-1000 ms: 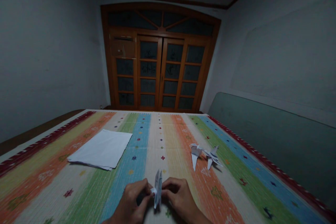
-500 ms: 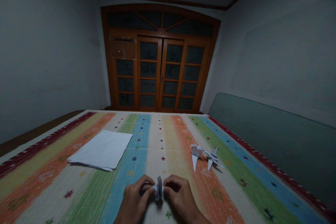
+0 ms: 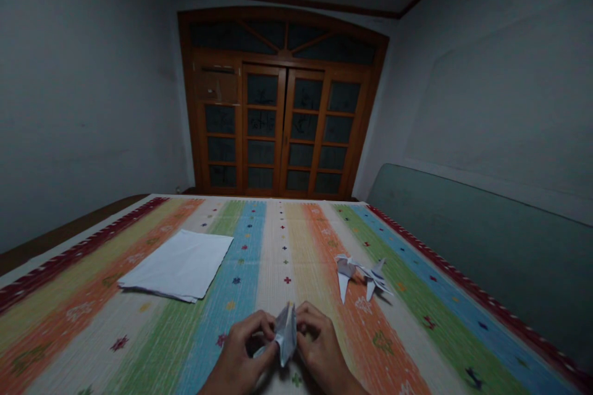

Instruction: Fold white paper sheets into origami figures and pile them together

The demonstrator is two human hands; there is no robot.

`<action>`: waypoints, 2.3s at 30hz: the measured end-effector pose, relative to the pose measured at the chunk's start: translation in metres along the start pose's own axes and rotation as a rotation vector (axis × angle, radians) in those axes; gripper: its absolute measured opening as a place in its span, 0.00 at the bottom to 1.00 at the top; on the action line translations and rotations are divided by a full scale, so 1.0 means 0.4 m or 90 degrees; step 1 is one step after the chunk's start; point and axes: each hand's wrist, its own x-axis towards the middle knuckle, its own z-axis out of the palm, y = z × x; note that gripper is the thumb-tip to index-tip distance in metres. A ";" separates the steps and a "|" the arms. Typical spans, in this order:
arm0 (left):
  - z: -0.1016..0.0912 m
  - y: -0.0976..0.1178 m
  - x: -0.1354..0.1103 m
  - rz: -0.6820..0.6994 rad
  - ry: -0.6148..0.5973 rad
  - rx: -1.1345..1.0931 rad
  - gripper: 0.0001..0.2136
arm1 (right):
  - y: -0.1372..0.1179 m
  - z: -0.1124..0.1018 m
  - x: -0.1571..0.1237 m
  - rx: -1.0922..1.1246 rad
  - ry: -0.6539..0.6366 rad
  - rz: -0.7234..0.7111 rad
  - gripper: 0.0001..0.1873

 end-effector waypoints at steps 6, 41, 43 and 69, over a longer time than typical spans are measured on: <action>0.002 -0.005 -0.004 0.019 0.022 -0.007 0.07 | -0.010 0.009 0.000 0.026 -0.028 0.013 0.10; -0.005 -0.027 -0.005 -0.032 0.030 0.052 0.07 | 0.030 -0.015 -0.011 -0.048 0.105 -0.160 0.10; -0.005 -0.032 -0.005 -0.031 0.036 0.051 0.07 | 0.020 -0.023 -0.007 -0.096 0.129 -0.201 0.11; -0.005 -0.042 -0.008 -0.013 0.031 0.043 0.07 | -0.009 -0.014 -0.002 0.051 0.072 -0.060 0.05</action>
